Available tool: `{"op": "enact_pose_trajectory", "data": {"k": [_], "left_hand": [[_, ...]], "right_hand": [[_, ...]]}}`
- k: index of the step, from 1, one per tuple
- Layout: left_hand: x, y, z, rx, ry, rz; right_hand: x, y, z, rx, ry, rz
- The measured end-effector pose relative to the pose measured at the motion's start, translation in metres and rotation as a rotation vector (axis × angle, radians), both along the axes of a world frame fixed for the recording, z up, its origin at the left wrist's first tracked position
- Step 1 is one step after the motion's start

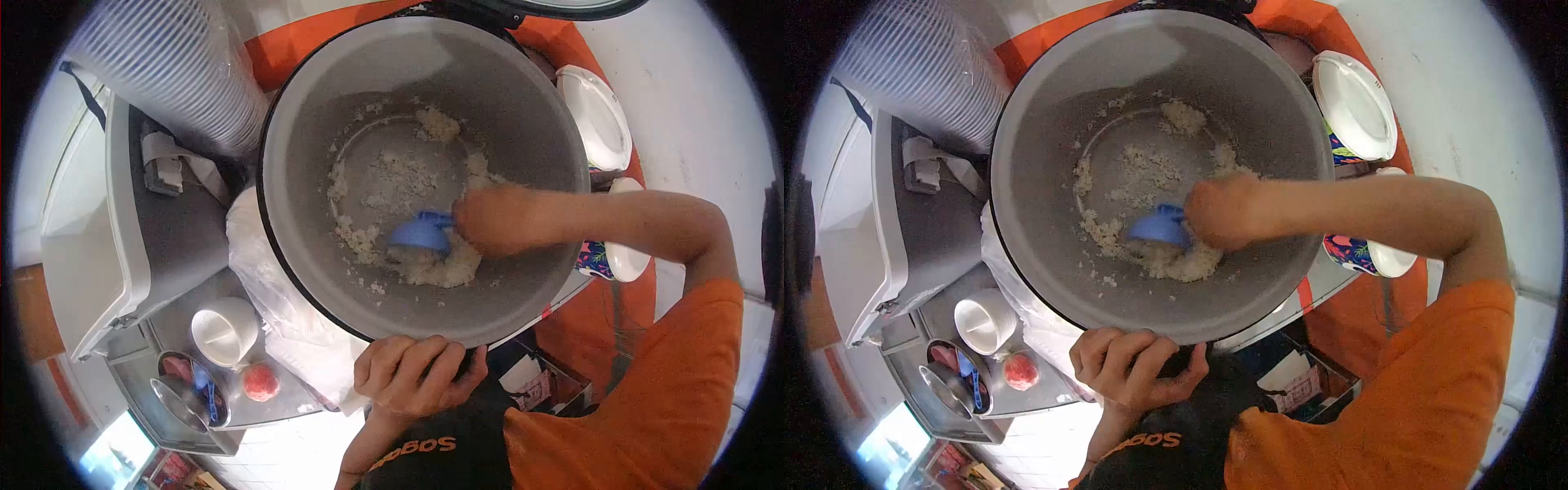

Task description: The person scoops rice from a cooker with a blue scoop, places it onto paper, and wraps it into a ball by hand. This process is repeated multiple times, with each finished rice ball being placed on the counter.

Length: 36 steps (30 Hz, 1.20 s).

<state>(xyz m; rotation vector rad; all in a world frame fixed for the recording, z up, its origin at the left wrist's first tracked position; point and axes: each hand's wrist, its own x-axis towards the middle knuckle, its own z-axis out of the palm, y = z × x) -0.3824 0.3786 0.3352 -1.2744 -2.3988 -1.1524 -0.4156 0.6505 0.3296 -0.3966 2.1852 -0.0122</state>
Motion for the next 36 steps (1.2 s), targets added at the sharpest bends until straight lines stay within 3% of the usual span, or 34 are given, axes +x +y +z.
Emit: {"op": "enact_pose_trajectory", "data": {"k": [5, 9, 12, 15, 17, 19, 21, 22, 23, 25, 27, 29, 31, 33, 36], "left_hand": [[0.002, 0.001, -0.004, 0.030, -0.015, -0.002], [0.001, 0.005, 0.001, 0.069, 0.007, 0.044], [0.000, 0.006, 0.003, 0.061, 0.031, 0.049], [-0.001, 0.004, 0.006, 0.047, 0.035, 0.031], [-0.004, 0.001, 0.007, 0.061, 0.030, 0.000], [-0.009, -0.008, 0.014, 0.167, -0.061, -0.109], [-0.014, -0.023, 0.009, 0.303, -0.136, -0.223], [-0.008, -0.032, 0.007, 0.462, -0.249, -0.236], [-0.001, -0.044, 0.000, 0.508, -0.225, -0.095], [0.024, -0.080, -0.028, 0.571, -0.197, 0.202], [0.044, -0.125, -0.072, 0.546, -0.210, 0.476], [0.061, -0.177, -0.141, 0.244, -0.240, 0.642], [0.074, -0.216, -0.183, -0.114, -0.330, 0.488], [0.092, -0.226, -0.195, -0.378, -0.270, 0.428], [0.105, -0.228, -0.210, -0.520, -0.417, 0.479]], "right_hand": [[0.012, -0.047, 0.005, -0.170, -0.010, -0.153], [0.015, -0.061, 0.046, -0.237, -0.018, -0.177], [0.028, -0.054, 0.061, -0.298, 0.161, -0.088], [0.042, -0.040, 0.053, -0.393, 0.225, -0.743], [0.061, -0.031, 0.049, -0.611, 0.371, -0.754], [0.071, -0.033, 0.070, -0.842, 0.294, -0.986], [0.087, -0.045, 0.107, -1.040, -0.058, -1.445], [0.102, -0.057, 0.110, -1.145, 0.019, -1.439], [0.119, -0.068, 0.111, -1.250, 0.085, -1.427], [0.156, -0.085, 0.114, -1.405, -0.079, -1.448], [0.190, -0.110, 0.106, -1.449, -0.231, -1.507], [0.200, -0.136, 0.095, -1.397, -0.448, -1.556], [0.199, -0.166, 0.079, -1.259, -0.749, -1.551], [0.194, -0.193, 0.017, -1.203, -0.788, -1.459], [0.188, -0.241, -0.105, -0.785, 0.263, -0.879]]}}
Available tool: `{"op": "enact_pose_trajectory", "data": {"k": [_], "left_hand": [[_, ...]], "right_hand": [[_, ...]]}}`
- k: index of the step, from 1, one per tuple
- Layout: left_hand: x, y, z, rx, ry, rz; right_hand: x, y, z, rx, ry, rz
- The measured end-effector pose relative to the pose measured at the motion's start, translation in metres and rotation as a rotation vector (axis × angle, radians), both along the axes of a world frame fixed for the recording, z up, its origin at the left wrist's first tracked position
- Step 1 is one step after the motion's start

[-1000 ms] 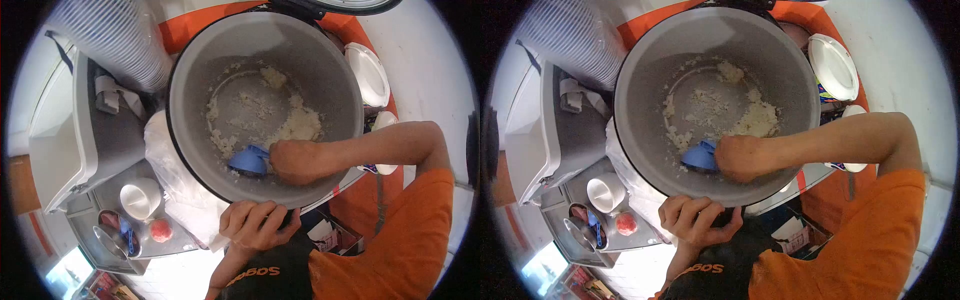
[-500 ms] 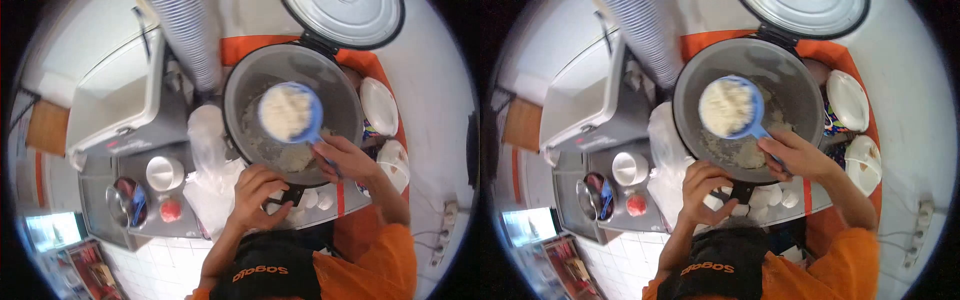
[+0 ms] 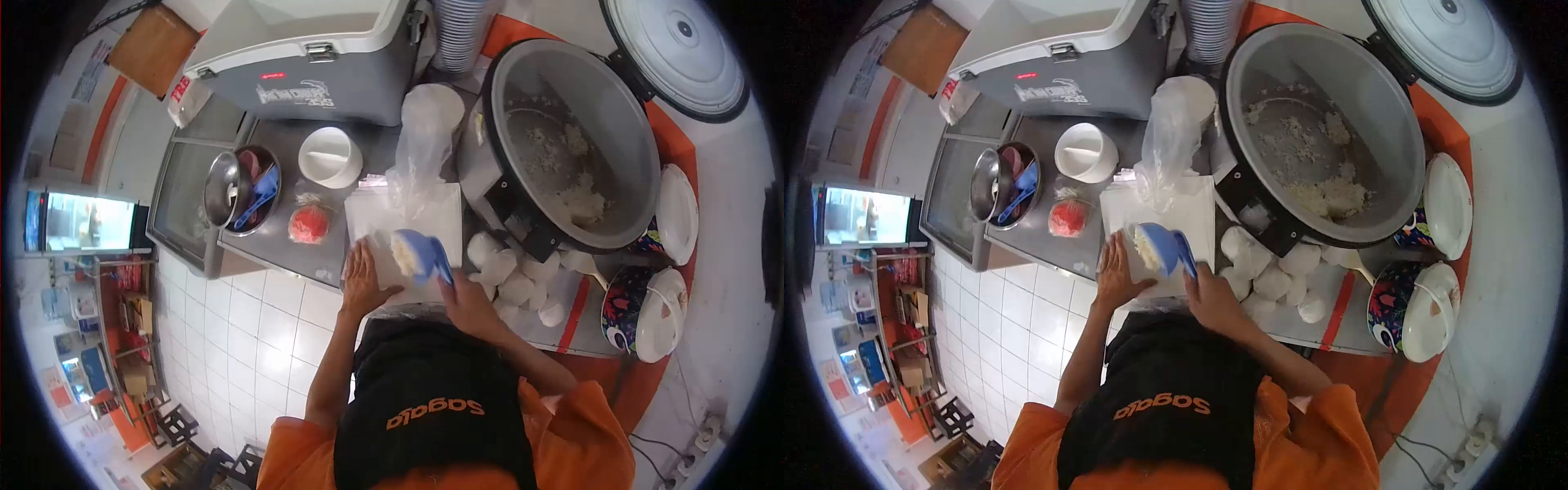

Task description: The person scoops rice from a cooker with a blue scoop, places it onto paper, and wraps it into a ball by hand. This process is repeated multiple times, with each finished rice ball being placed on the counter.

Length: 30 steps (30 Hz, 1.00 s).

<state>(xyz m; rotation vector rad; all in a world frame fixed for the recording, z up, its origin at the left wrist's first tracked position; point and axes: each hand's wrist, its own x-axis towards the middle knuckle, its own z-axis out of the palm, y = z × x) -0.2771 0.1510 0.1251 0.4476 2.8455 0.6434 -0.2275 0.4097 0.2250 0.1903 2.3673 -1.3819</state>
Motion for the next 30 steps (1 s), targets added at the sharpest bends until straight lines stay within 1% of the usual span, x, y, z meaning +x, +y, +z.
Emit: {"op": "enact_pose_trajectory", "data": {"k": [1, 3, 4, 5, 7, 10, 13, 16, 19, 22, 24, 26, 28, 30], "left_hand": [[0.001, -0.001, -0.002, 0.003, -0.023, 0.015], [0.002, -0.002, -0.007, 0.013, -0.069, 0.047], [0.002, -0.004, -0.009, 0.069, -0.055, 0.048], [0.001, -0.005, -0.010, 0.043, -0.079, 0.060], [0.001, -0.003, -0.004, -0.005, -0.136, 0.077], [0.004, -0.008, -0.011, 0.051, -0.105, 0.082], [0.002, -0.006, -0.005, 0.077, -0.143, 0.107], [0.005, -0.007, -0.010, 0.080, -0.056, 0.067], [0.007, -0.009, -0.012, 0.052, -0.046, 0.059], [0.025, -0.011, -0.011, -0.015, 0.081, 0.021], [0.039, -0.013, -0.011, 0.043, 0.102, -0.066], [0.050, -0.016, -0.012, 0.101, 0.121, -0.148], [0.052, -0.016, -0.014, 0.075, 0.096, -0.216], [0.055, -0.015, -0.018, 0.044, 0.090, -0.283]], "right_hand": [[-0.004, -0.014, -0.032, 0.322, 0.255, 0.035], [-0.011, -0.031, -0.100, 0.673, 0.434, 0.212], [-0.017, -0.038, -0.105, 0.847, 0.524, 0.302], [-0.021, -0.041, -0.109, 0.845, 0.584, 0.301], [-0.038, -0.044, -0.089, 0.843, 0.693, 0.298], [-0.053, -0.037, -0.097, 0.672, 0.502, 0.420], [-0.060, -0.042, -0.097, 0.677, 0.474, 0.202], [-0.060, -0.052, -0.096, 0.665, 0.377, 0.193], [-0.046, -0.052, -0.083, 0.671, 0.484, 0.130], [-0.013, -0.033, -0.046, 0.421, 0.519, -0.018], [0.019, 0.000, -0.018, 0.343, 0.472, -0.047], [0.063, 0.038, -0.013, 0.361, 0.409, -0.178], [0.125, 0.090, -0.060, 0.465, 0.399, -0.492], [0.149, 0.116, -0.042, 0.375, 0.331, -0.900]]}}
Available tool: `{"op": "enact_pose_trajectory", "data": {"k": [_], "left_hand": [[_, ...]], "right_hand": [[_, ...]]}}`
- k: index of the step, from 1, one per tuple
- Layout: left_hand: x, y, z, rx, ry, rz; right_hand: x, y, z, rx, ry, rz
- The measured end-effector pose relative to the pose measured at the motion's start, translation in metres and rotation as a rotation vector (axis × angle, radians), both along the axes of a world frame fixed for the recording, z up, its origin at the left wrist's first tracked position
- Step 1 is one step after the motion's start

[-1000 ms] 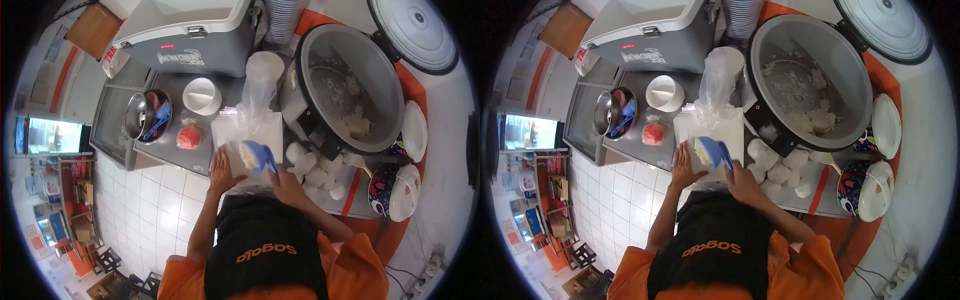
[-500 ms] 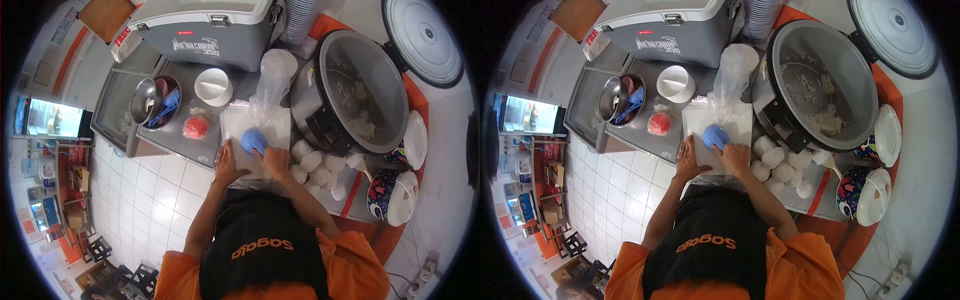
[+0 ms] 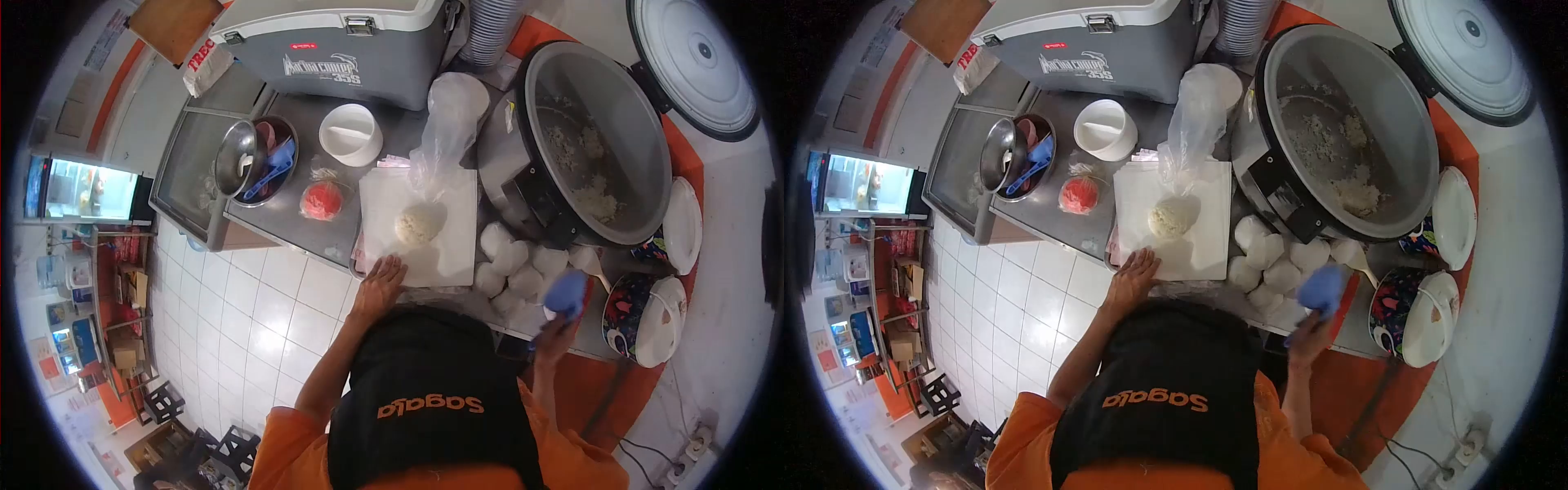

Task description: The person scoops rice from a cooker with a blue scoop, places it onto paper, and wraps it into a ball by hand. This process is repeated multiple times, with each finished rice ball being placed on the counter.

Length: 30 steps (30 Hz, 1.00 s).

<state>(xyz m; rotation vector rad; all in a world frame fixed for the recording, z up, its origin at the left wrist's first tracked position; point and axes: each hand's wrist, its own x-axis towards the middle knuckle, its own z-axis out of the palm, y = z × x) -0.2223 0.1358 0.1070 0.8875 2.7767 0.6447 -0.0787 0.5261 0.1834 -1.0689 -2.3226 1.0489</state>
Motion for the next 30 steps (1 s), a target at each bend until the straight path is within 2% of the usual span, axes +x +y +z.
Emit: {"op": "enact_pose_trajectory", "data": {"k": [2, 5, 8, 11, 14, 17, 19, 20, 21, 23, 25, 27, 29, 30], "left_hand": [[0.002, -0.002, -0.005, -0.046, 0.026, -0.062], [0.005, -0.005, -0.007, -0.082, 0.095, -0.142], [0.002, -0.005, 0.019, 0.030, -0.055, -0.064], [-0.002, -0.001, 0.028, 0.066, -0.220, 0.067], [-0.015, -0.004, 0.021, 0.234, -0.357, 0.153], [-0.027, -0.002, 0.043, 0.314, -0.510, 0.280], [-0.032, -0.005, 0.041, 0.376, -0.459, 0.285], [-0.036, -0.004, 0.046, 0.368, -0.425, 0.278], [-0.039, -0.003, 0.051, 0.362, -0.389, 0.273], [-0.044, 0.000, 0.061, 0.348, -0.414, 0.311], [-0.048, 0.001, 0.071, 0.313, -0.464, 0.366], [-0.052, 0.001, 0.070, 0.398, -0.493, 0.405], [-0.056, -0.002, 0.065, 0.467, -0.488, 0.427], [-0.058, -0.003, 0.061, 0.497, -0.467, 0.430]], "right_hand": [[0.024, 0.037, -0.009, 0.061, -0.030, -0.229], [0.059, 0.112, -0.050, 0.328, -0.238, -0.293], [0.080, 0.166, -0.087, 0.225, -0.447, -0.253], [0.075, 0.168, -0.092, 0.249, -0.263, -0.105], [0.025, 0.122, -0.036, 0.856, -0.092, -0.239], [-0.025, 0.066, -0.003, 0.534, 0.105, 0.085], [-0.062, 0.000, 0.009, 0.101, 0.237, 0.474], [-0.082, -0.029, 0.009, 0.015, 0.183, 0.649], [-0.102, -0.060, 0.022, 0.045, 0.101, 0.795], [-0.140, -0.095, 0.005, 0.093, 0.234, 1.101], [-0.157, -0.117, 0.002, 0.178, 0.227, 1.157], [-0.173, -0.124, -0.007, 0.181, 0.156, 1.235], [-0.184, -0.117, -0.021, 0.102, 0.009, 1.317], [-0.191, -0.114, -0.024, 0.061, -0.053, 1.284]]}}
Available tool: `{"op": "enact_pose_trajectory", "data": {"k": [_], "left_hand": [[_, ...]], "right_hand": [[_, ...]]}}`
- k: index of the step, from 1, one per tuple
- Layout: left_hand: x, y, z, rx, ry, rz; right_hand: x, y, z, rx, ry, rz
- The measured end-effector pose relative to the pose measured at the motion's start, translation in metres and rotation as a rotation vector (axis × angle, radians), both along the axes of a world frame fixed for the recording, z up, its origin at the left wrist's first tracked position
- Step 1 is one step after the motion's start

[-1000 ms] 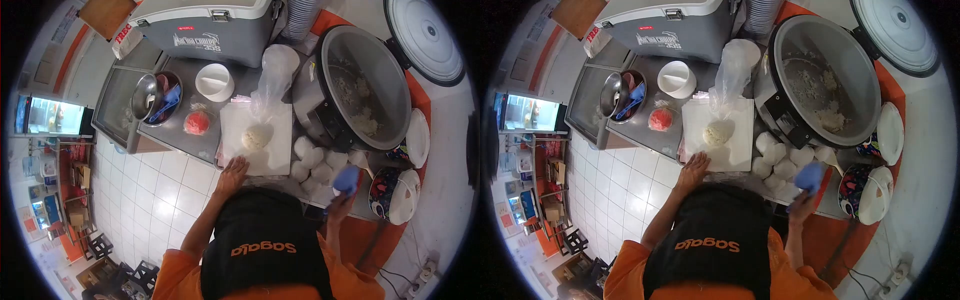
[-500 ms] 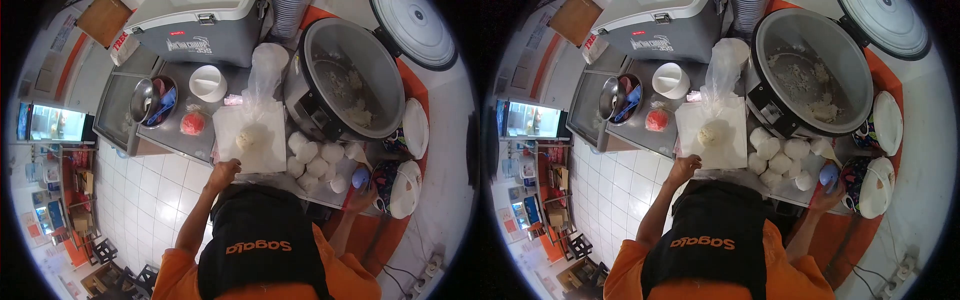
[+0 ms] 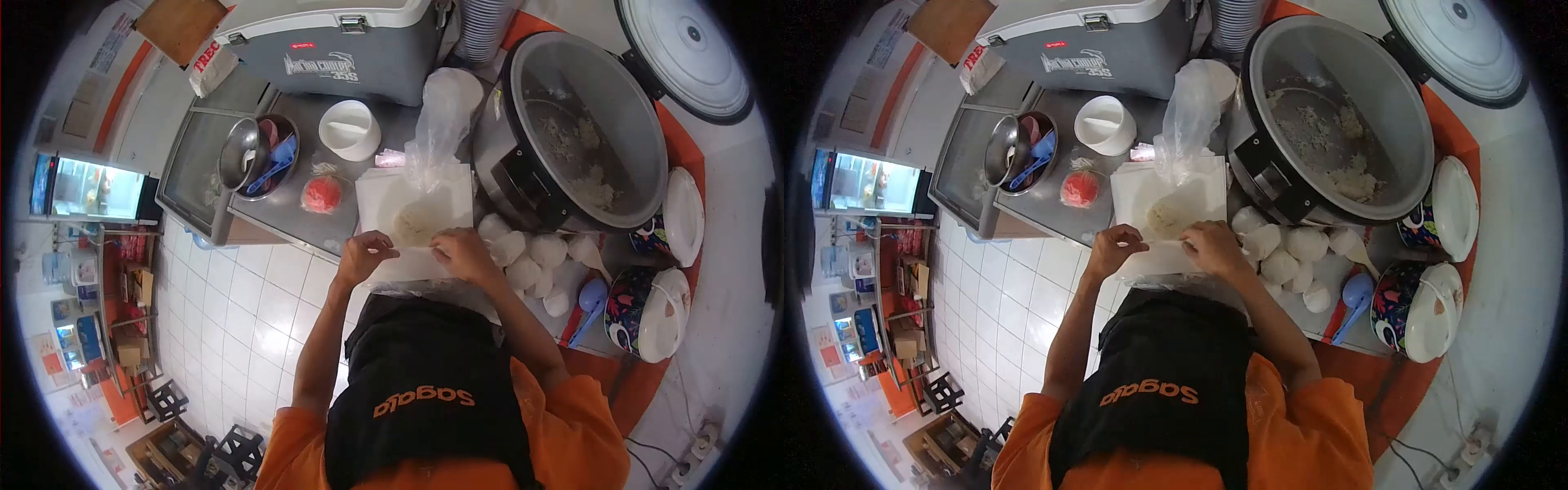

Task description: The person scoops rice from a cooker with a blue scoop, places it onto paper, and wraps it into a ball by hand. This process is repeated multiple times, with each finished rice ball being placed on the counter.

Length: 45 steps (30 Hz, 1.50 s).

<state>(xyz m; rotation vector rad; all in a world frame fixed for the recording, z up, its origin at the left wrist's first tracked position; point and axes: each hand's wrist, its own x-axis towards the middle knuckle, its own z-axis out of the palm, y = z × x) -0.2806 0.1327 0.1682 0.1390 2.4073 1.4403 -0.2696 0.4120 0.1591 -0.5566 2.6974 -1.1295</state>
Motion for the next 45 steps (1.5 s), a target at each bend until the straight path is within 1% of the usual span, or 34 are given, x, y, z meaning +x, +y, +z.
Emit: {"op": "enact_pose_trajectory", "data": {"k": [2, 5, 8, 11, 13, 16, 19, 20, 22, 23, 24, 25, 26, 28, 30, 32, 35, 38, 41, 42, 43, 44, 45], "left_hand": [[-0.003, -0.003, -0.009, 0.058, -0.003, 0.027], [-0.015, -0.012, -0.021, 0.150, -0.055, 0.066], [-0.026, -0.016, -0.027, 0.196, -0.084, 0.091], [-0.035, -0.017, -0.026, 0.216, -0.130, 0.088], [-0.042, -0.017, -0.031, 0.241, -0.163, 0.090], [-0.049, -0.016, -0.038, 0.268, -0.055, 0.056], [-0.054, -0.011, -0.035, 0.166, -0.050, 0.198], [-0.051, -0.005, -0.032, -0.034, 0.236, 0.162], [-0.040, 0.016, -0.017, -0.437, 0.809, 0.078], [-0.025, 0.019, -0.046, -0.459, 0.726, -0.071], [-0.016, 0.023, -0.050, -0.306, 0.769, -0.352], [-0.007, 0.035, -0.025, -0.372, 0.784, -0.482], [-0.001, 0.043, -0.032, -0.390, 0.777, -0.431], [-0.005, 0.046, -0.038, -0.400, 0.761, -0.356], [-0.004, 0.051, -0.037, -0.371, 0.721, -0.304], [-0.006, 0.054, -0.034, -0.351, 0.709, -0.297], [-0.014, 0.053, -0.030, -0.332, 0.691, -0.292], [-0.016, 0.051, -0.028, -0.295, 0.673, -0.257], [-0.020, 0.050, -0.040, -0.262, 0.715, -0.236], [-0.021, 0.050, -0.048, -0.252, 0.736, -0.236], [-0.024, 0.047, -0.057, -0.242, 0.673, -0.256], [-0.030, 0.041, -0.067, -0.234, 0.608, -0.275], [-0.034, 0.037, -0.071, -0.228, 0.543, -0.293]], "right_hand": [[-0.008, 0.005, -0.006, 0.010, -0.142, -0.077], [-0.017, 0.008, -0.016, -0.263, -0.103, -0.179], [-0.019, 0.005, -0.013, -0.444, -0.231, -0.186], [-0.021, 0.002, -0.016, -0.339, -0.223, -0.248], [-0.026, 0.003, -0.017, -0.318, -0.230, -0.276], [-0.034, 0.001, -0.018, -0.254, -0.267, -0.350], [-0.040, -0.004, -0.032, -0.249, -0.286, -0.477], [-0.042, -0.006, -0.039, -0.260, -0.286, -0.524], [-0.042, -0.011, -0.040, -0.164, -0.225, -0.581], [-0.041, -0.012, -0.040, -0.116, -0.194, -0.610], [-0.039, -0.011, -0.036, -0.149, -0.120, -0.596], [-0.033, -0.008, -0.028, -0.181, -0.049, -0.579], [-0.028, -0.005, -0.019, -0.215, 0.023, -0.563], [-0.011, 0.007, -0.002, 0.024, 0.040, -0.537], [-0.004, 0.013, 0.001, 0.259, -0.055, -0.448], [-0.006, 0.017, -0.002, 0.475, -0.253, -0.294], [-0.027, 0.028, 0.016, 0.031, -0.488, -0.230], [-0.040, 0.040, -0.010, -0.177, -0.384, -0.006], [-0.078, 0.030, -0.057, -0.262, -0.377, -0.153], [-0.092, 0.018, -0.071, -0.343, -0.289, -0.308], [-0.106, 0.002, -0.078, -0.421, -0.199, -0.462], [-0.114, -0.008, -0.066, -0.298, -0.154, -0.478], [-0.120, -0.018, -0.042, -0.176, -0.110, -0.490]]}}
